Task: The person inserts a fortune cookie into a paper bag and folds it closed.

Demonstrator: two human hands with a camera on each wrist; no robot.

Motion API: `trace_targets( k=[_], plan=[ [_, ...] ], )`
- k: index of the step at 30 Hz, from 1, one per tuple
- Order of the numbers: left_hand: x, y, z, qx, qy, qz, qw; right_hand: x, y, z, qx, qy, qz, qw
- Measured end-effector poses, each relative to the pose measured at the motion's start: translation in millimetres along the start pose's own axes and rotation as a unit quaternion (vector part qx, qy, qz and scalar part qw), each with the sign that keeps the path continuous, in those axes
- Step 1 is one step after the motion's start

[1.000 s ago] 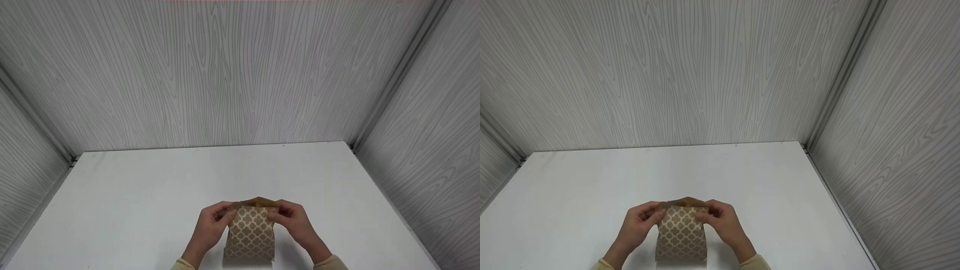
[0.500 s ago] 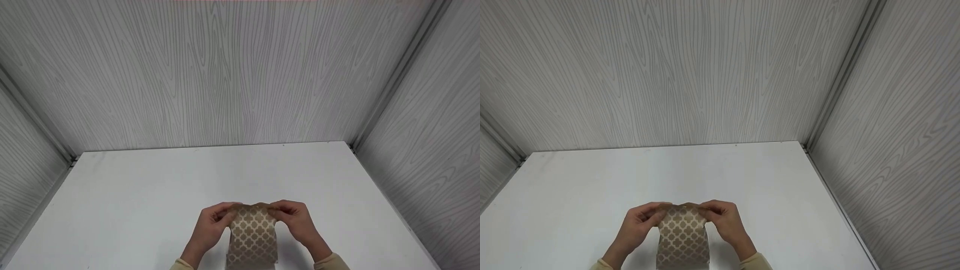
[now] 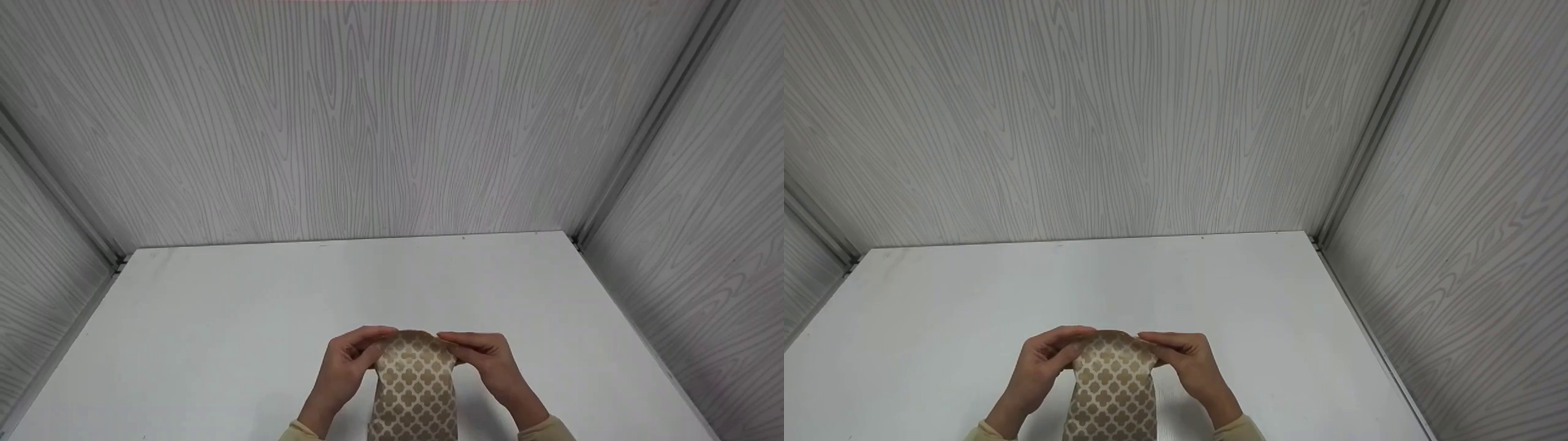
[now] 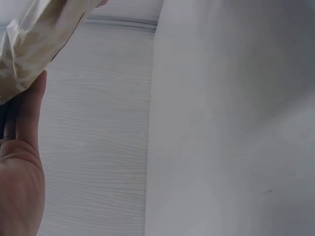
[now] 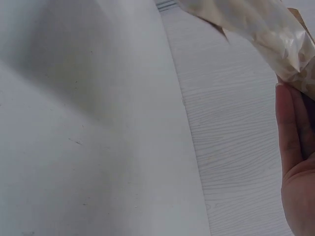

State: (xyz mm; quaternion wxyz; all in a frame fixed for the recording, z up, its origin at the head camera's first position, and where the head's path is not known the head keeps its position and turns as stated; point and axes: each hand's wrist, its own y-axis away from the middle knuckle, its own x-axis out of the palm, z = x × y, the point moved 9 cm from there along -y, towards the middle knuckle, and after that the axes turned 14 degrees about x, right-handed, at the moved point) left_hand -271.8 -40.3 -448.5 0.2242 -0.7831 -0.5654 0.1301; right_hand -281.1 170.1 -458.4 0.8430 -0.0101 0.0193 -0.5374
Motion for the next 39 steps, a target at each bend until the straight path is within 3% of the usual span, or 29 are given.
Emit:
trace_targets(
  k=[8,12,15,19,23,31,35,39],
  plan=[
    [-0.9,1.3,-3.6,0.011,-0.003,-0.008,0.9999,1.2,3.2,3.0,-0.022,-0.004,0.020,0.9996],
    [0.3,1.1,-1.2,0.006,-0.032,-0.021,0.9993,2.5,3.0,6.3,-0.030,0.000,0.021,0.9993],
    [1.7,2.0,0.4,0.002,-0.053,-0.033,0.9980,2.8,0.1,7.8,-0.019,0.024,0.000,0.9995],
    [5.4,3.0,0.4,0.008,-0.047,-0.039,0.9981,6.2,-5.6,7.0,0.021,0.073,-0.027,0.9968],
    [10.2,2.2,-4.0,0.024,-0.046,-0.028,0.9982,15.1,-6.8,7.5,0.031,0.105,-0.003,0.9940],
    [14.3,0.1,-5.8,-0.009,-0.045,0.001,0.9990,24.6,0.0,32.9,-0.043,0.162,-0.018,0.9858],
    [21.4,-1.9,-4.2,-0.023,-0.052,0.025,0.9981,25.7,-0.9,31.5,-0.041,0.166,-0.012,0.9852],
    [22.2,-3.2,-6.5,-0.014,-0.086,0.026,0.9959,30.7,-1.3,32.1,-0.021,0.180,-0.002,0.9834]
  ],
)
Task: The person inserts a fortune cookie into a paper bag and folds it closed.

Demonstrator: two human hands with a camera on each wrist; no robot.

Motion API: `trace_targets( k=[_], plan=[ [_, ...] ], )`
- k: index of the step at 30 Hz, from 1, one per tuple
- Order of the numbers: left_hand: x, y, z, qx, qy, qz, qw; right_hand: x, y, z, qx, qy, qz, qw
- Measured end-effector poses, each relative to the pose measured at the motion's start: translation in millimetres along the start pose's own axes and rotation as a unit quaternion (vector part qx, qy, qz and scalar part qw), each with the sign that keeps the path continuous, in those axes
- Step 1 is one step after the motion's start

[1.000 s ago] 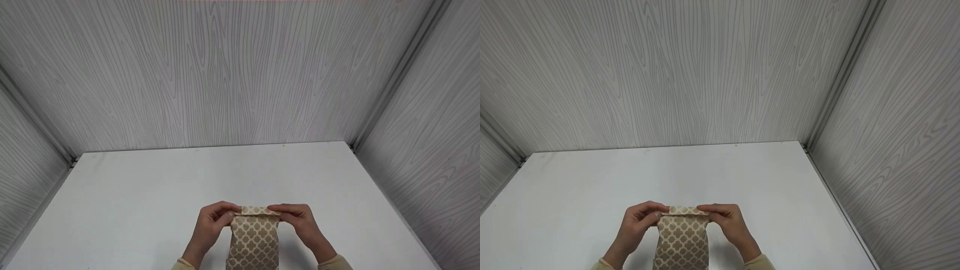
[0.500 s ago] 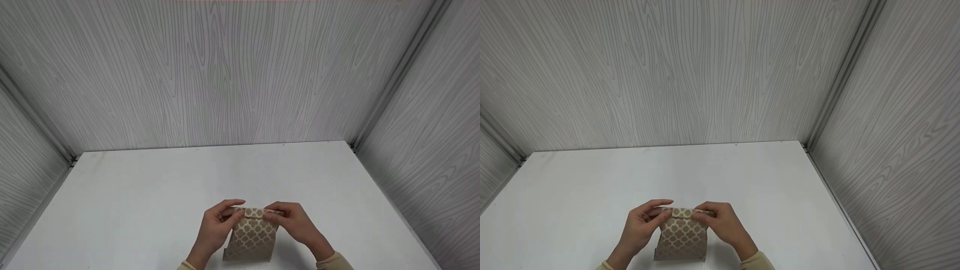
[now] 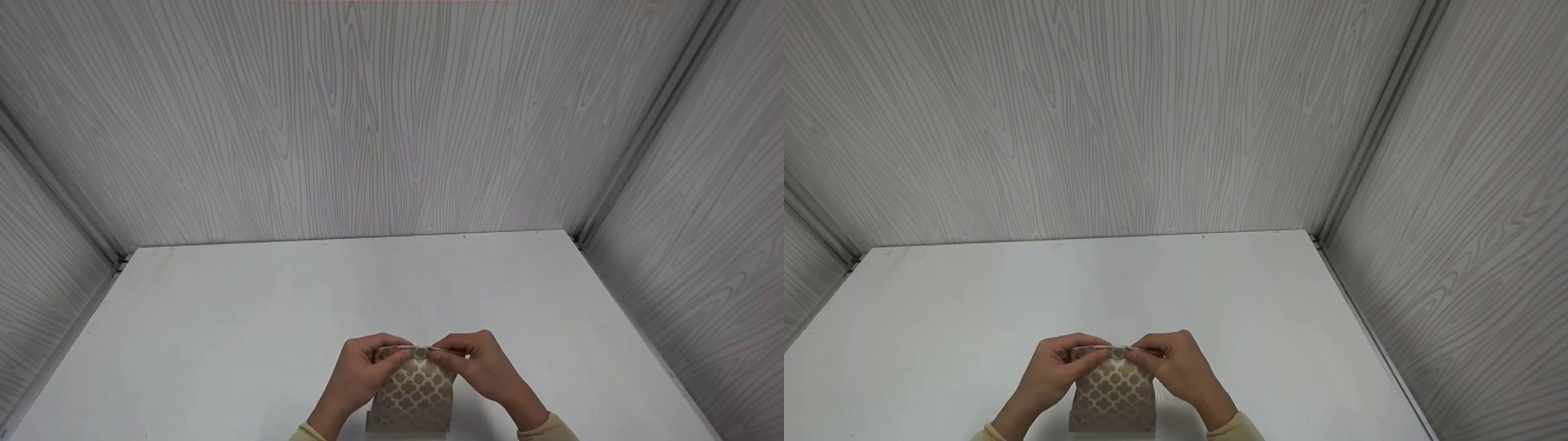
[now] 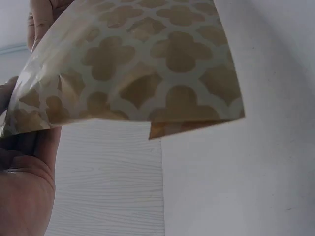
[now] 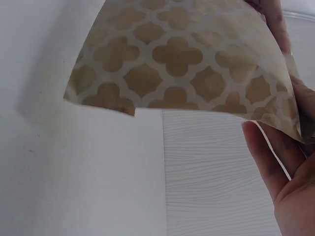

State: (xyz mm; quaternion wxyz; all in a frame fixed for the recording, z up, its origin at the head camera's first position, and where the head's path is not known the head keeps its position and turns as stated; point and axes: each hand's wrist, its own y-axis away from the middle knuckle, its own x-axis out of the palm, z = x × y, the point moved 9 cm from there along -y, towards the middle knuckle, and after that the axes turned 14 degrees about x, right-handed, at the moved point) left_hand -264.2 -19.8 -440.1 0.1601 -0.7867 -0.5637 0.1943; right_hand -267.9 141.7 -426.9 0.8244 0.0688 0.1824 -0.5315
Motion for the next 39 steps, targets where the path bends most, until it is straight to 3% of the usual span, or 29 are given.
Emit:
trace_targets(
  k=[5,9,12,19,26,31,35,39],
  plan=[
    [0.6,-1.4,-4.9,0.020,-0.029,-0.003,0.9994,3.2,-1.7,4.9,-0.003,0.010,-0.007,0.9999],
    [2.9,-0.7,-6.5,0.026,-0.016,0.003,0.9995,2.7,1.9,20.3,-0.063,0.029,-0.040,0.9968],
    [3.2,0.7,-5.5,0.019,0.008,0.002,0.9998,3.9,5.9,35.2,-0.092,0.029,-0.041,0.9944],
    [1.2,0.7,-5.9,0.009,-0.012,-0.003,0.9999,6.0,6.9,48.1,-0.063,0.025,-0.017,0.9976],
    [5.4,0.5,-4.0,0.008,-0.020,0.009,0.9997,8.8,8.7,55.4,-0.126,0.032,-0.028,0.9912],
    [3.4,0.7,-2.0,0.009,-0.016,0.001,0.9998,8.6,6.6,52.3,-0.104,0.037,-0.020,0.9936],
    [-3.4,1.8,-3.6,0.009,0.000,-0.025,0.9996,3.1,7.1,46.8,-0.077,0.038,-0.024,0.9960],
    [-7.4,2.4,-4.2,0.011,0.011,-0.033,0.9993,-1.5,9.9,46.8,-0.092,0.032,-0.028,0.9948]
  ],
)
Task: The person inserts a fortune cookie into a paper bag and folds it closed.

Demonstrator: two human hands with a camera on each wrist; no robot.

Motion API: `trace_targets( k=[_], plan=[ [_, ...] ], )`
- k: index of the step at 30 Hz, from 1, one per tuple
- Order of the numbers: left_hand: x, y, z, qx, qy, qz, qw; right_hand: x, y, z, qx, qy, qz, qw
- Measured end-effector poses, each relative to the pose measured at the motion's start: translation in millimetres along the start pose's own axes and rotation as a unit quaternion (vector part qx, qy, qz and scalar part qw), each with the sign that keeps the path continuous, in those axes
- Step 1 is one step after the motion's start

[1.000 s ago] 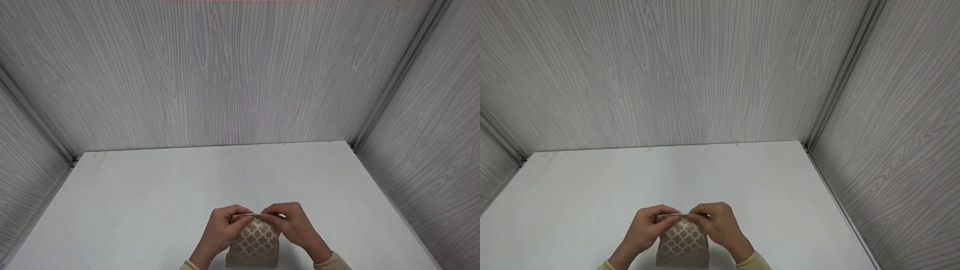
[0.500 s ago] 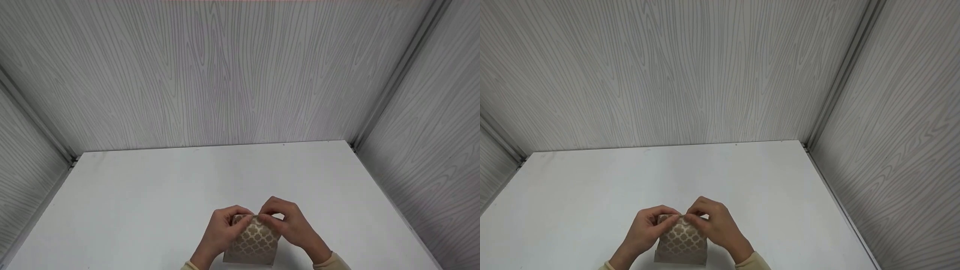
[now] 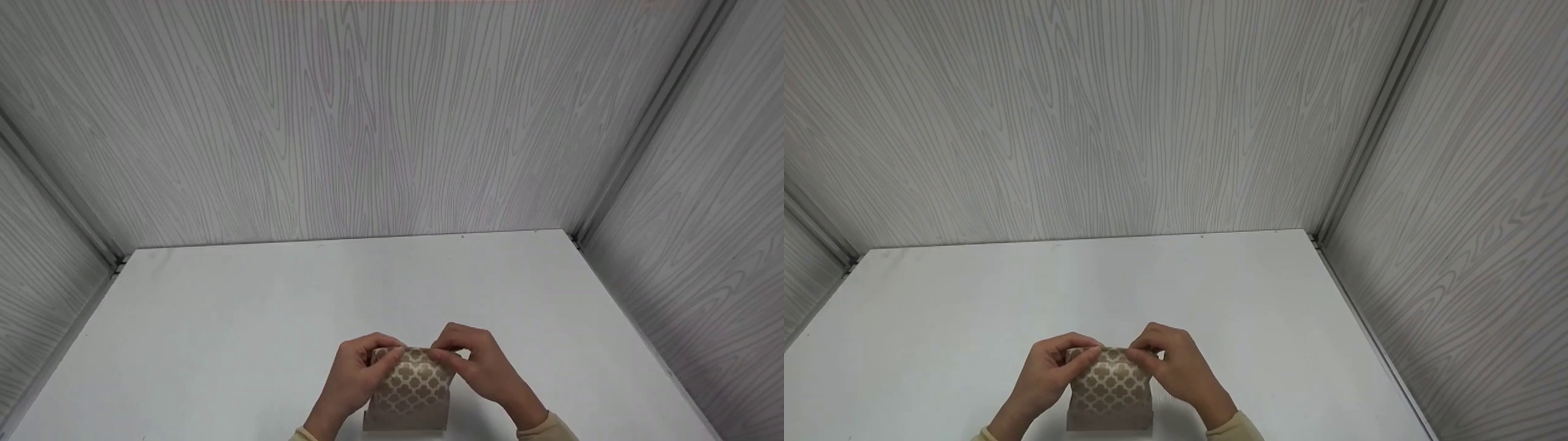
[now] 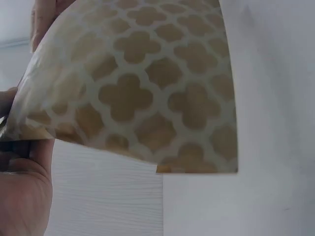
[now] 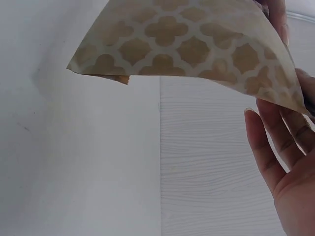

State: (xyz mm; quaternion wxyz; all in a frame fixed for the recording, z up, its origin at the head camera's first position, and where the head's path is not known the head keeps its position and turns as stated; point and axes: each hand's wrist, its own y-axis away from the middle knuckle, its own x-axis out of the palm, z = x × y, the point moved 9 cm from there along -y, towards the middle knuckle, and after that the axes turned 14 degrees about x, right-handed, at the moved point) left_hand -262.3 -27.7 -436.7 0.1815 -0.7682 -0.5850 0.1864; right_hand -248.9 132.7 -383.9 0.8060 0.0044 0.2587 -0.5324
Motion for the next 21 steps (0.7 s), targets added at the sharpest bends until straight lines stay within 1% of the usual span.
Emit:
trace_targets(
  k=[3,5,7,9,11,14,16,18,21],
  plan=[
    [-1.6,0.0,0.9,-0.002,-0.007,0.006,1.0000,-2.5,0.4,2.3,-0.024,-0.002,-0.010,0.9997],
    [-3.8,0.2,1.0,-0.004,-0.009,0.005,0.9999,-5.5,0.4,1.5,-0.024,-0.003,-0.021,0.9995],
    [-6.2,0.4,1.3,-0.006,-0.016,0.003,0.9999,-8.0,0.3,-1.7,-0.012,-0.004,-0.024,0.9996],
    [-9.3,1.2,3.0,-0.010,-0.011,-0.004,0.9999,-9.9,0.0,-7.8,0.018,-0.011,-0.020,0.9996],
    [-12.8,1.8,4.3,-0.013,-0.012,-0.012,0.9998,-11.2,0.2,-16.1,0.057,-0.021,-0.009,0.9981],
    [-16.6,2.3,6.3,-0.012,-0.015,-0.019,0.9996,-12.6,2.1,-25.8,0.091,-0.031,0.000,0.9954],
    [-17.4,1.9,6.9,-0.008,-0.016,-0.020,0.9996,-13.5,3.4,-37.4,0.097,-0.036,-0.001,0.9947],
    [-17.5,1.4,8.4,-0.006,-0.020,-0.019,0.9996,-13.8,3.9,-46.0,0.089,-0.037,-0.006,0.9953],
    [-17.9,1.3,12.4,-0.011,-0.016,-0.024,0.9995,-13.7,3.4,-60.0,0.091,-0.044,-0.014,0.9948]
  ],
)
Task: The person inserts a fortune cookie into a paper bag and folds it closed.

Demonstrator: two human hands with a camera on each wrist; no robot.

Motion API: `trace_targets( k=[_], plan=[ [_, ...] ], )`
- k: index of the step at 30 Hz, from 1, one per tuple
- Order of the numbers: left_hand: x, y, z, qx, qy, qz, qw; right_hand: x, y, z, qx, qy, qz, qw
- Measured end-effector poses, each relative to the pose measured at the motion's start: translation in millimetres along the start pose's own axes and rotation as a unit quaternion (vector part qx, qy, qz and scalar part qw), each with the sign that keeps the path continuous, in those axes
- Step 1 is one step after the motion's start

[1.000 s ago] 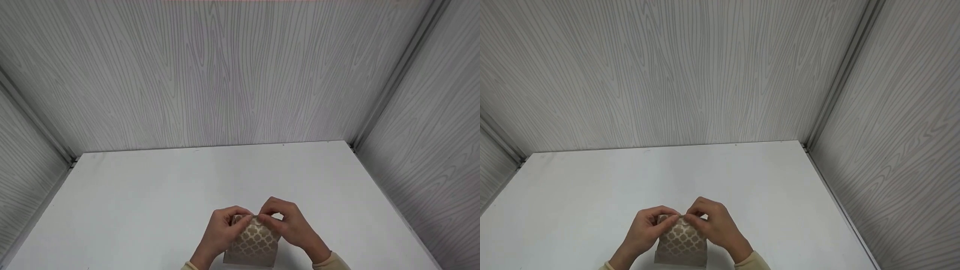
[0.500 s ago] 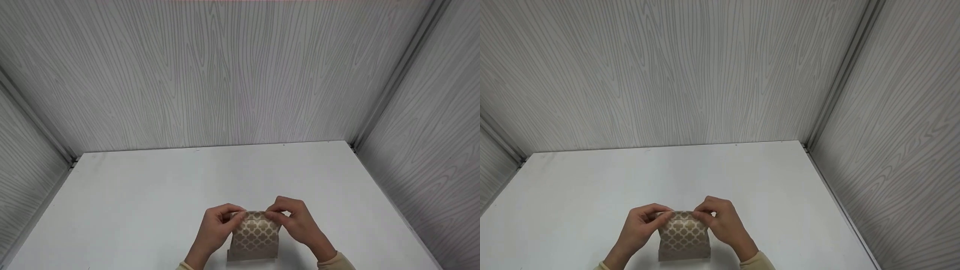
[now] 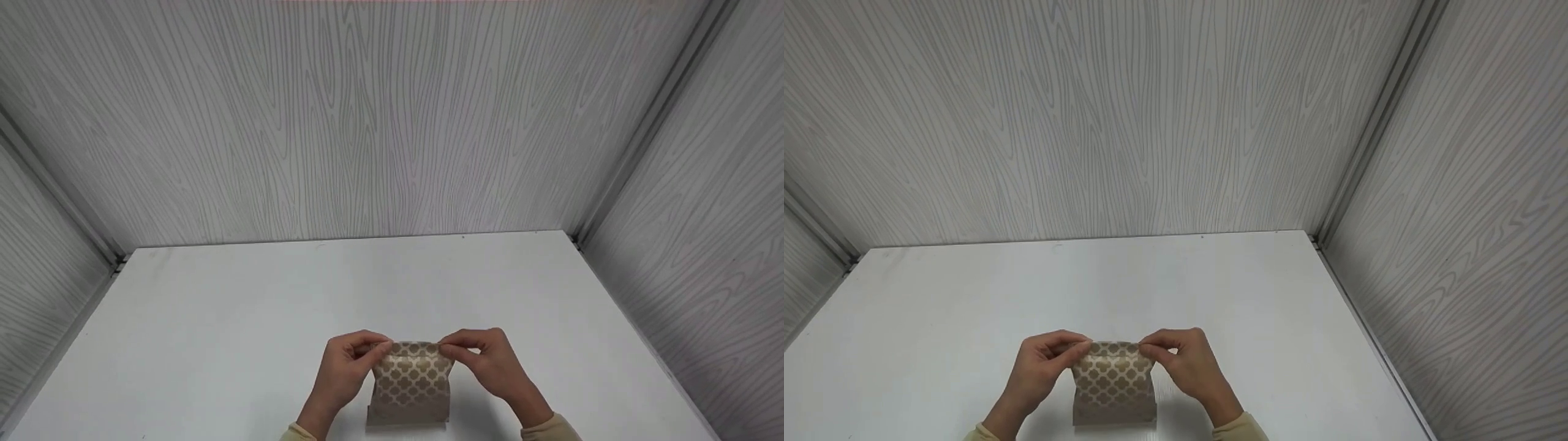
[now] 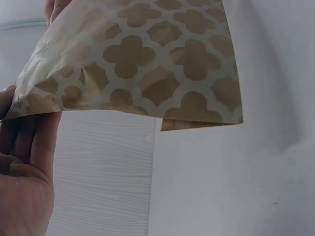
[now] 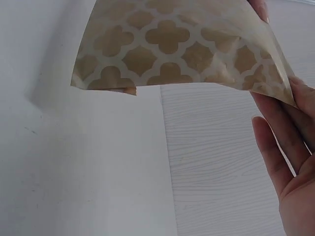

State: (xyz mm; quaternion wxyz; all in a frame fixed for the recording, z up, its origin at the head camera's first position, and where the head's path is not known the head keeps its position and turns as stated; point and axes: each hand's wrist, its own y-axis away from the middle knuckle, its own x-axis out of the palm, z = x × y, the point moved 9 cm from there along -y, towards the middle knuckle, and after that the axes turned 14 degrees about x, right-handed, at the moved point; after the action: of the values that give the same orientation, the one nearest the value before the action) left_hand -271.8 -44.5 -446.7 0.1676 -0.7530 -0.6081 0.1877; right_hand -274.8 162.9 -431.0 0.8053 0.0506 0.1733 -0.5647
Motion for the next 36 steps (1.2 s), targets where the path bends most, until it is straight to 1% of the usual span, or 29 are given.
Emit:
trace_targets(
  k=[3,7,9,14,16,23,27,29,32,34,36],
  plan=[
    [-0.5,0.3,3.0,-0.006,0.010,-0.005,0.9999,1.2,-2.2,-3.6,0.011,-0.005,-0.001,0.9999],
    [0.8,0.5,3.7,-0.004,0.026,-0.007,0.9996,4.1,-4.5,-8.0,0.031,-0.009,0.006,0.9995],
    [1.9,1.1,4.8,-0.005,0.028,-0.005,0.9996,5.2,-4.3,-6.5,0.029,-0.006,0.007,0.9995],
    [3.7,2.1,6.9,-0.008,0.023,-0.001,0.9997,5.7,-4.2,-0.1,0.008,-0.004,0.001,1.0000],
    [3.4,2.2,6.7,-0.008,0.021,-0.002,0.9997,5.4,-5.0,-1.3,0.011,-0.010,0.000,0.9999],
    [2.4,2.1,6.7,-0.011,0.029,-0.014,0.9994,5.1,-7.1,-13.1,0.040,-0.021,-0.007,0.9989],
    [8.7,1.4,6.7,-0.014,0.038,-0.005,0.9992,13.0,-8.4,-14.1,0.051,-0.024,0.010,0.9984],
    [13.4,1.2,6.2,-0.012,0.039,0.004,0.9992,16.6,-8.8,-13.0,0.046,-0.032,0.014,0.9983],
    [19.7,1.6,6.7,-0.007,0.043,0.017,0.9989,18.9,-8.2,-10.3,0.027,-0.039,0.009,0.9988],
    [21.4,1.9,6.7,-0.005,0.041,0.017,0.9990,19.3,-7.6,-9.0,0.013,-0.032,0.003,0.9994],
    [21.1,2.2,6.7,-0.003,0.037,0.013,0.9992,20.6,-7.5,-8.9,0.009,-0.029,0.005,0.9995]
  ],
)
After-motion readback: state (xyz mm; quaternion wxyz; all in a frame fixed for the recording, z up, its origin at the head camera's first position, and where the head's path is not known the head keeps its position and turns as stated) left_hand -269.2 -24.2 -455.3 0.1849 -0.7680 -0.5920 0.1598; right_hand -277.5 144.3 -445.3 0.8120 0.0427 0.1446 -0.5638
